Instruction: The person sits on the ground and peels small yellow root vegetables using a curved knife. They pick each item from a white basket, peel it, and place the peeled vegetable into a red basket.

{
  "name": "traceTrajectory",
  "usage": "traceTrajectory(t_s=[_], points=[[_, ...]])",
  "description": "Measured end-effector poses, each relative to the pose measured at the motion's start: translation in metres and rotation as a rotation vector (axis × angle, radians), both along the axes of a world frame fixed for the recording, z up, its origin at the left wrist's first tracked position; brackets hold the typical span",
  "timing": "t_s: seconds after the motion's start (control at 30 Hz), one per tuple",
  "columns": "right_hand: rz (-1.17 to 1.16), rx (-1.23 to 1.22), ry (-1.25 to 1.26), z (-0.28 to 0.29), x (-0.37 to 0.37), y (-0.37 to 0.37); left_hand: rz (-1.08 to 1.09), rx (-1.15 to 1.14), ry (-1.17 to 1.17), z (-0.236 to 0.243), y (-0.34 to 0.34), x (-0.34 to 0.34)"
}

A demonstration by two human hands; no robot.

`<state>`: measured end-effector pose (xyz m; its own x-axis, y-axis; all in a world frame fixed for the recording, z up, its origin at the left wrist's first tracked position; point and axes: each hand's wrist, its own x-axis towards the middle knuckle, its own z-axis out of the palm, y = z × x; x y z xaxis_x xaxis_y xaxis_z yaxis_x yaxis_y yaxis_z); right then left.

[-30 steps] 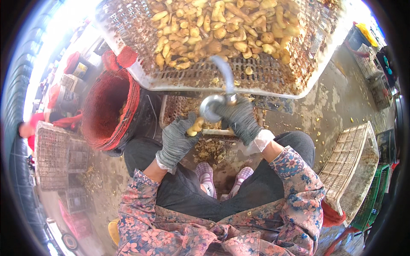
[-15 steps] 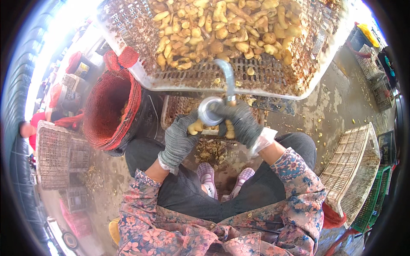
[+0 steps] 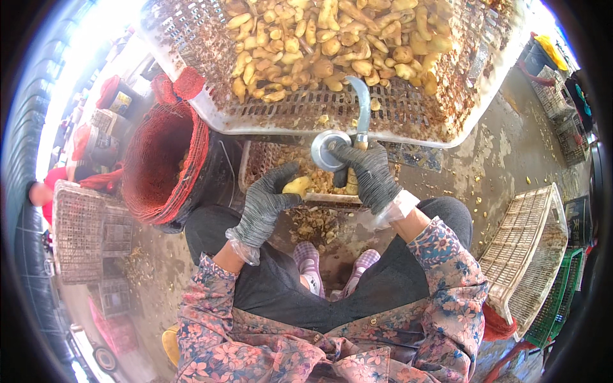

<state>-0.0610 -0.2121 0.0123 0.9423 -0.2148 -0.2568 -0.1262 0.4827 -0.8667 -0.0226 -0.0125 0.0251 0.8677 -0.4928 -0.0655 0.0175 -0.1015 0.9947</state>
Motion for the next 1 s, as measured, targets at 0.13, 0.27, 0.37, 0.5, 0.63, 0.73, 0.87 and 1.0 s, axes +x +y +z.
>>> traceTrajectory(t_s=[0.13, 0.27, 0.37, 0.5, 0.63, 0.73, 0.87, 1.0], points=[[0.107, -0.255, 0.160, -0.002, 0.001, -0.002, -0.007, 0.110, -0.001, -0.002, 0.000, 0.001], [-0.080, -0.201, 0.029, -0.001, 0.003, -0.003, 0.051, 0.091, -0.083, 0.001, 0.000, -0.003], [0.051, -0.171, 0.008, 0.005, 0.000, 0.001, 0.063, 0.225, -0.161, 0.002, 0.002, -0.004], [-0.105, -0.302, 0.099, 0.018, 0.005, 0.002, 0.057, 0.054, -0.005, -0.007, 0.009, -0.001], [-0.015, -0.135, 0.060, 0.021, 0.007, 0.000, -0.089, -0.037, -0.143, -0.019, 0.016, 0.010], [0.033, -0.301, 0.117, 0.016, 0.007, -0.001, -0.083, -0.124, 0.255, -0.026, 0.021, 0.009], [-0.077, -0.080, 0.000, 0.008, 0.006, 0.000, -0.085, -0.183, 0.300, -0.032, 0.024, 0.012], [-0.011, -0.235, 0.066, 0.012, 0.006, 0.002, -0.071, -0.274, 0.489, -0.034, 0.023, 0.013]])
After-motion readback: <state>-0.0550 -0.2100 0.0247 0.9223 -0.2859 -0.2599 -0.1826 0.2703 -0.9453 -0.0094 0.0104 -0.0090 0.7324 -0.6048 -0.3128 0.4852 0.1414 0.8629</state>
